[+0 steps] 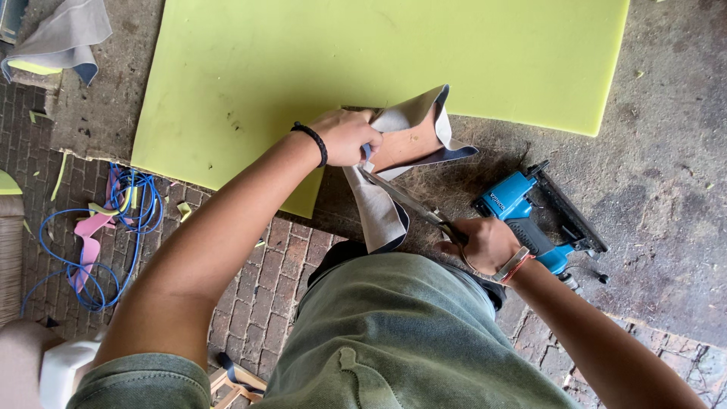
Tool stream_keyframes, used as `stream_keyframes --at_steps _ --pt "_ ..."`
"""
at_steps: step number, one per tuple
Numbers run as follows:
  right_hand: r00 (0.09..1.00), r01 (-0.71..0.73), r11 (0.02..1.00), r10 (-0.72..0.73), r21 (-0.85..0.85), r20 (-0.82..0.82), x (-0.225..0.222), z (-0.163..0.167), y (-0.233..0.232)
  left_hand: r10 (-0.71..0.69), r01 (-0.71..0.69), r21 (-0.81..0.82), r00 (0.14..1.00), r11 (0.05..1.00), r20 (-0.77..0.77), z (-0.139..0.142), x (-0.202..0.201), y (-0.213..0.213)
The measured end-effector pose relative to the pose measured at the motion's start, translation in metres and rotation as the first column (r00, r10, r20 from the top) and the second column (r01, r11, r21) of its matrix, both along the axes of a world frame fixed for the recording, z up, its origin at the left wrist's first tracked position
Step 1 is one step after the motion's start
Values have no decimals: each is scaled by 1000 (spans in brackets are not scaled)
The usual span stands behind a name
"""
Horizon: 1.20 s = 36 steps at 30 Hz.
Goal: The person places a foam pad on a wooden board, wraps fabric around the pad and board, folds the fabric edges over the back, and uses a pneumatic nail gun to staple the fabric in place, trimming excess fabric with scissors.
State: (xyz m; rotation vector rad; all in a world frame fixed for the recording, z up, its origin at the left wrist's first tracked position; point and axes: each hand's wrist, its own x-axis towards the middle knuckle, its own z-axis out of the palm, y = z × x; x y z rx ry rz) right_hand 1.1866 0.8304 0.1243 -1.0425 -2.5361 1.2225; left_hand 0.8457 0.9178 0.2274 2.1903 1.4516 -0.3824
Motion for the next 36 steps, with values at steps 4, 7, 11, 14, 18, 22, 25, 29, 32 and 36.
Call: stream_keyframes --at_steps 4,7,11,14,18,22,25,29,32,36 --pt "999 7 1000 -6 -30 33 -1 1 -3 -10 10 4 1000 1000 -2 -1 0 0" --pt "996 53 996 -48 -68 71 -5 5 -4 -15 15 24 1000 1000 7 1 1 0" --pt "952 143 947 -52 -288 302 -9 7 -2 7 -7 17 1000 1000 12 4 4 0" --pt "997 35 999 -34 -19 75 -10 5 -4 12 -12 9 1000 1000 19 5 6 0" --pt "997 43 998 -40 47 -71 -9 -3 -8 32 -30 -38 998 999 60 5 6 0" --pt "999 28 998 -25 63 -49 -4 -9 -9 76 -71 -67 994 995 73 3 4 -1" --pt "998 22 998 -18 67 -60 0 -12 -8 81 -82 -1 987 997 136 -1 4 -4" --pt "996 50 998 -47 46 -74 1 -13 -11 98 -113 71 978 991 186 -8 6 -6" --pt "996 66 996 -61 67 -70 1 -8 -14 103 -117 65 977 991 185 -11 5 -6" --pt "997 73 997 -73 36 -11 -1 -1 -15 76 -91 44 959 995 272 -12 3 -2"
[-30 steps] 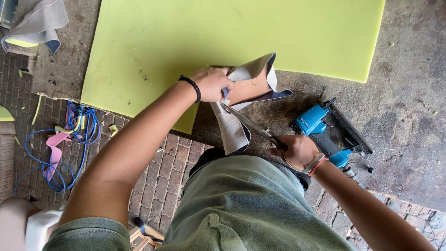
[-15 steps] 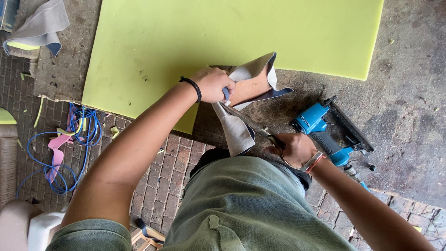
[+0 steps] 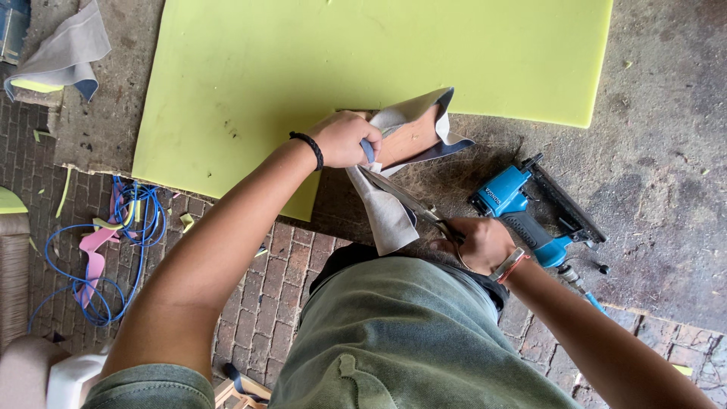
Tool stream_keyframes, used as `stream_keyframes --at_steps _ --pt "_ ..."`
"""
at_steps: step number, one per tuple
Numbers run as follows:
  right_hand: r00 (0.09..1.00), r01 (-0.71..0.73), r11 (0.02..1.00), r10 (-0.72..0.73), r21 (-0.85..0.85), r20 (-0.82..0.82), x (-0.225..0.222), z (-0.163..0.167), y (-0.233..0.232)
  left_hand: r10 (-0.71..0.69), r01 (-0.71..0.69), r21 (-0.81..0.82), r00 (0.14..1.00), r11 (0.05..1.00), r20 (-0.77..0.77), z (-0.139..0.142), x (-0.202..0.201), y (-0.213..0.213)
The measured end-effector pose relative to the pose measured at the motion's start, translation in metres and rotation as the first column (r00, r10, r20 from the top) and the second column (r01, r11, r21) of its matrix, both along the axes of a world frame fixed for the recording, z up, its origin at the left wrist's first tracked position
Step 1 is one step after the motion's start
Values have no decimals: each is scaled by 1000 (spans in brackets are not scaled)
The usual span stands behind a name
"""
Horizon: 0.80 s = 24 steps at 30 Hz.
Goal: The person places a foam pad on a wooden board, wraps fabric around the pad and board, folds the fabric edges over the back, and uses a pneumatic nail gun to staple the fabric in place, trimming excess fabric with scissors.
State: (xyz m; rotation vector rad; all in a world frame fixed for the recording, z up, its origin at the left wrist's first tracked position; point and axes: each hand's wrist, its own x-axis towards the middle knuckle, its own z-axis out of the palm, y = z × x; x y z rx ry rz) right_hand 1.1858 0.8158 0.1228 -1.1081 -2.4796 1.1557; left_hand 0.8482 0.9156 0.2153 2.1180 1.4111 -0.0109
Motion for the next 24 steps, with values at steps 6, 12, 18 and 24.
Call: stream_keyframes --at_steps 6,12,18,24 --pt "991 -33 997 41 64 -125 0 -5 4 10 -13 -98 1000 995 -30 6 3 4" --pt "993 -15 996 24 85 -117 6 -7 0 71 -69 -147 997 987 12 9 4 1" --pt "989 42 999 -41 1 141 16 19 -7 105 -87 -94 971 992 216 -5 -2 -11" --pt "907 265 960 -280 90 314 103 51 2 418 -361 -259 483 896 770 -25 21 -81"
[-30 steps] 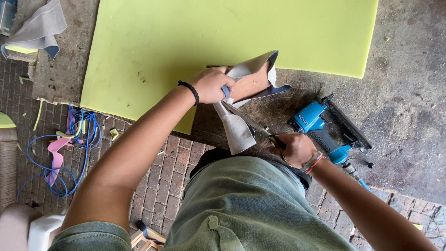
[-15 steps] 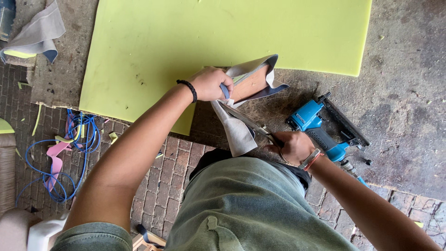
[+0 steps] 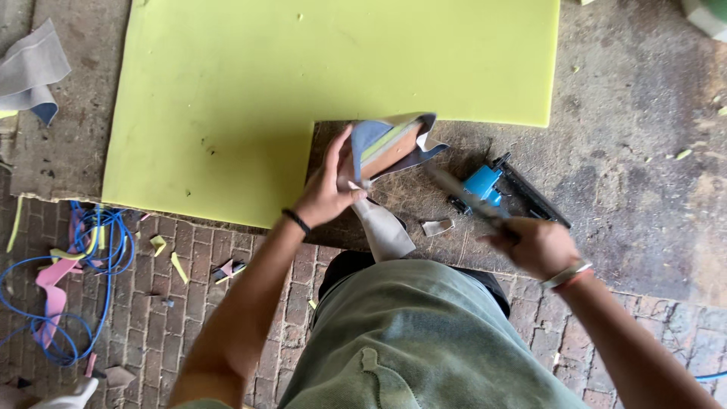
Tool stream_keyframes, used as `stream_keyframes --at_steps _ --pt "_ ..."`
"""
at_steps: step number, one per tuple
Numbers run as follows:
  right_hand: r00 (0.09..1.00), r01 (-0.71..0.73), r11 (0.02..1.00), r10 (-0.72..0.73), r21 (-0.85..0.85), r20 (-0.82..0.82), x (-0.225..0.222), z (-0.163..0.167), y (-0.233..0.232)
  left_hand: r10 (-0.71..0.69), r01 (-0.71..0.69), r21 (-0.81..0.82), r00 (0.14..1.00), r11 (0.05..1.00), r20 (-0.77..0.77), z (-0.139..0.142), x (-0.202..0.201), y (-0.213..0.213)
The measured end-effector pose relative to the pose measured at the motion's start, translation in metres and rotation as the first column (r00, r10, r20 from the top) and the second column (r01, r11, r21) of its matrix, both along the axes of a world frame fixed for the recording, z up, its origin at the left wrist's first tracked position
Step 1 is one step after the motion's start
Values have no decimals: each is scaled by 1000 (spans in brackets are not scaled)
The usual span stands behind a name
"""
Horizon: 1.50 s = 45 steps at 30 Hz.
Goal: The person places a foam pad on a wooden board, wraps fabric around the pad and board, folds the fabric edges over the back, and uses a pneumatic nail gun to staple the fabric in place, trimming excess fabric with scissors.
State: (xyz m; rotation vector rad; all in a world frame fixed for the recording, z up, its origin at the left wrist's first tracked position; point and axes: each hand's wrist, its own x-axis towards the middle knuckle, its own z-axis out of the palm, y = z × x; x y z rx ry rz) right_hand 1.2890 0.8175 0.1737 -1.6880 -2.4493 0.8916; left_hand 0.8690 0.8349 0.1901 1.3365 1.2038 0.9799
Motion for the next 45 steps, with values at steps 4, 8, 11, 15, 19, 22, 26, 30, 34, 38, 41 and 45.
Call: stream_keyframes --at_steps 4,8,11,15,19,22,26,30,34,38,41,45 --pt "911 226 970 -179 -87 371 51 -18 56 120 -117 34 989 993 -90 -19 13 -26" --pt "886 307 949 -311 68 345 61 -55 127 215 -213 30 973 977 -87 -32 18 -24" --pt "889 316 948 -308 33 339 47 -53 152 282 -283 2 957 959 -62 -38 21 -22" --pt "971 118 862 -204 492 125 -9 9 131 288 -286 42 956 957 -47 -46 19 -21" --pt "992 -70 876 112 477 -60 -140 58 83 223 -229 151 973 962 56 -58 16 -18" --pt "858 -348 530 512 773 36 -198 75 73 238 -230 198 971 953 -19 -64 14 -18" --pt "768 -342 616 618 709 -167 -205 67 73 99 -66 304 991 950 -92 -65 5 -19" --pt "774 -313 757 553 574 -307 -194 41 70 -118 96 171 985 980 124 -66 -3 -21" --pt "744 -308 799 540 516 -393 -183 28 74 -124 180 -122 924 976 362 -71 3 -26" --pt "731 -343 814 545 469 -410 -183 29 75 -105 193 -248 939 949 329 -74 10 -24" --pt "718 -355 785 577 507 -390 -188 32 78 -222 241 -196 968 951 115 -74 7 -14" --pt "717 -372 815 556 445 -420 -183 32 72 -357 355 -88 934 931 -11 -72 -1 -3"
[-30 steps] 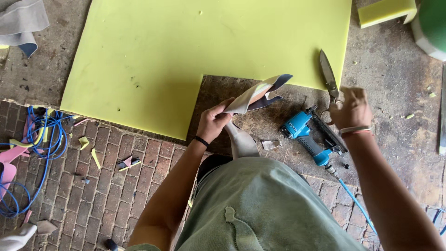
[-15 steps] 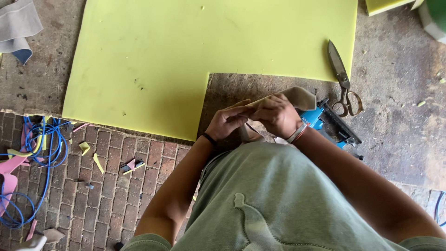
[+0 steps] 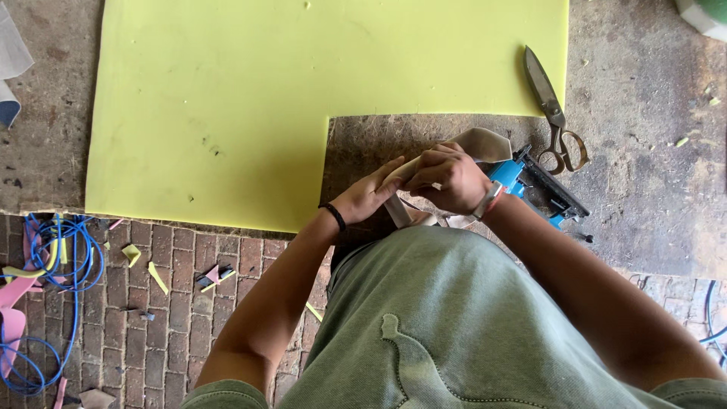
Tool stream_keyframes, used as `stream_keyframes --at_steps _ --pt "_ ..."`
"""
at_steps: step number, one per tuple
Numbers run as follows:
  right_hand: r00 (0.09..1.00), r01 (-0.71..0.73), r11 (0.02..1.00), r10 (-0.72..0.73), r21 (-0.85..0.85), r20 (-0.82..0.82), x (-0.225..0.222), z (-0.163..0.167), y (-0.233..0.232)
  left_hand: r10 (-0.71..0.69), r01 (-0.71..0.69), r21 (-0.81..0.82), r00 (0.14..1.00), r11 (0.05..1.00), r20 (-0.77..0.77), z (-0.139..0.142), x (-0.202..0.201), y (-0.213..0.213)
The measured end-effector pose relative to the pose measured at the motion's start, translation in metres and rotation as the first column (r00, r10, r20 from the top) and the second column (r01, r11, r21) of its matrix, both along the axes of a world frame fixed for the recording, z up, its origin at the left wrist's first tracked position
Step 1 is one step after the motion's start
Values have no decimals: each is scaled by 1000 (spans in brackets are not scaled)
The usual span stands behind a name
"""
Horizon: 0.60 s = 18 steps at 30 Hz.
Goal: The person places a foam pad on a wooden board, wraps fabric around the pad and board, folds the fabric edges over the back, and uses a pneumatic nail gun to staple the fabric in place, trimming excess fabric with scissors.
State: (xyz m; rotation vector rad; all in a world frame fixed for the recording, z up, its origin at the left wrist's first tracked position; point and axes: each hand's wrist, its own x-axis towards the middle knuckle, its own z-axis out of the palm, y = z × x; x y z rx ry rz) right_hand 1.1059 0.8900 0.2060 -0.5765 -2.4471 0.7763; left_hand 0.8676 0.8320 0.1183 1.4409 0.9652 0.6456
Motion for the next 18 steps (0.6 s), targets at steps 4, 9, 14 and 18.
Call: stream_keyframes --at_steps 4,9,14,18 --pt "874 326 844 -441 -425 -206 22 -10 -44 -16 7 -79 993 997 -115 7 0 0" --pt "663 263 -146 -691 -954 288 11 -38 -65 -21 17 -158 1000 987 -23 14 3 -4" --pt "640 -145 -221 -765 -965 79 -16 -67 -79 -33 33 -11 999 999 -37 10 -1 -10" --pt "740 330 -23 -614 -944 274 -18 -103 -89 -47 47 -27 999 999 -25 2 -5 -15"
